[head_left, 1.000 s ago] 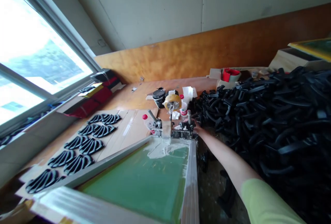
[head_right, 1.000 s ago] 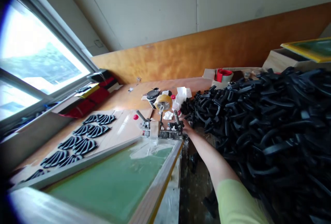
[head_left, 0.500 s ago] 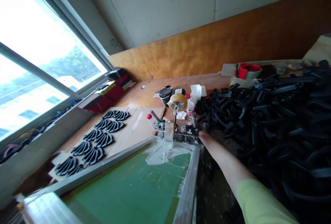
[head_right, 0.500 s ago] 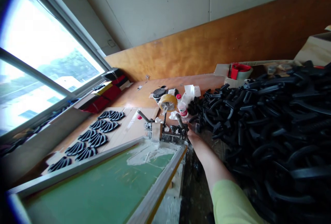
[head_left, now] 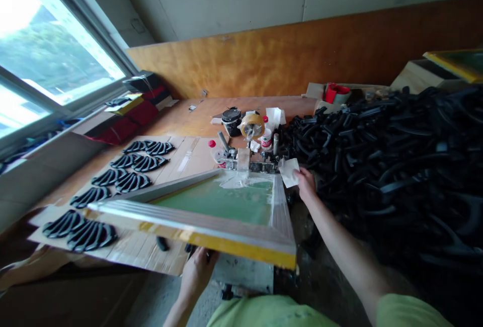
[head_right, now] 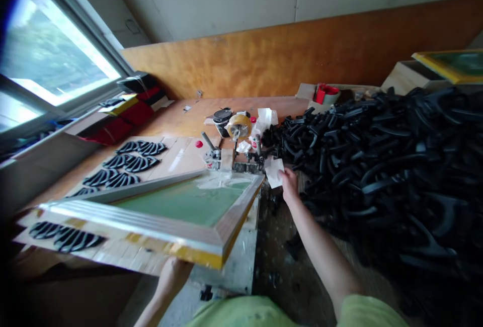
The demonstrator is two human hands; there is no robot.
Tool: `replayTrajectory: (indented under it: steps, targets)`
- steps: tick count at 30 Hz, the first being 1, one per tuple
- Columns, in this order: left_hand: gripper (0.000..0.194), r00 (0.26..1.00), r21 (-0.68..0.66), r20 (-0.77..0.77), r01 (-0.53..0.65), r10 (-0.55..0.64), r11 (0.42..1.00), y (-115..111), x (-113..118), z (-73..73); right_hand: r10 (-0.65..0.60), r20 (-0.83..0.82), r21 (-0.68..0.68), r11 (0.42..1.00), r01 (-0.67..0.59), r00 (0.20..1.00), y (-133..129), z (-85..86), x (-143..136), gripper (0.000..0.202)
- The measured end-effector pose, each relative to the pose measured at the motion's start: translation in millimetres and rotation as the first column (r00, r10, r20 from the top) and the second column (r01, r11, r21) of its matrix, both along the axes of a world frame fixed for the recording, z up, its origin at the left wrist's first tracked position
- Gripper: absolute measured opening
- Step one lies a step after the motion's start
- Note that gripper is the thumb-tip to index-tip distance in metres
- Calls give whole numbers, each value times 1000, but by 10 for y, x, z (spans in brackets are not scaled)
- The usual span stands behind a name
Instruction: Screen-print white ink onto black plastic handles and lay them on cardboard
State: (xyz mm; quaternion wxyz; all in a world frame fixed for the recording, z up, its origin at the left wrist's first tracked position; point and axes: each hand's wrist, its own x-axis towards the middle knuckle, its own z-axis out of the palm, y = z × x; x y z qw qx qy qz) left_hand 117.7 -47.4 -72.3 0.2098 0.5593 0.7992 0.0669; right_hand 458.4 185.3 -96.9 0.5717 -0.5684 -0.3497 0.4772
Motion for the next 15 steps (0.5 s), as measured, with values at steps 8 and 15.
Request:
replayTrajectory:
  steps: [8,15]
  targets:
    - [26,976,77,-24,218,-216,973,-191,-93,1,92,107,35,995,-96,990,-1256,176,-455,38]
    - [31,985,215,-43,172,-166,961,-253,-76,-134,294,796,163,737,-656,529,-1822,212,-1353,27]
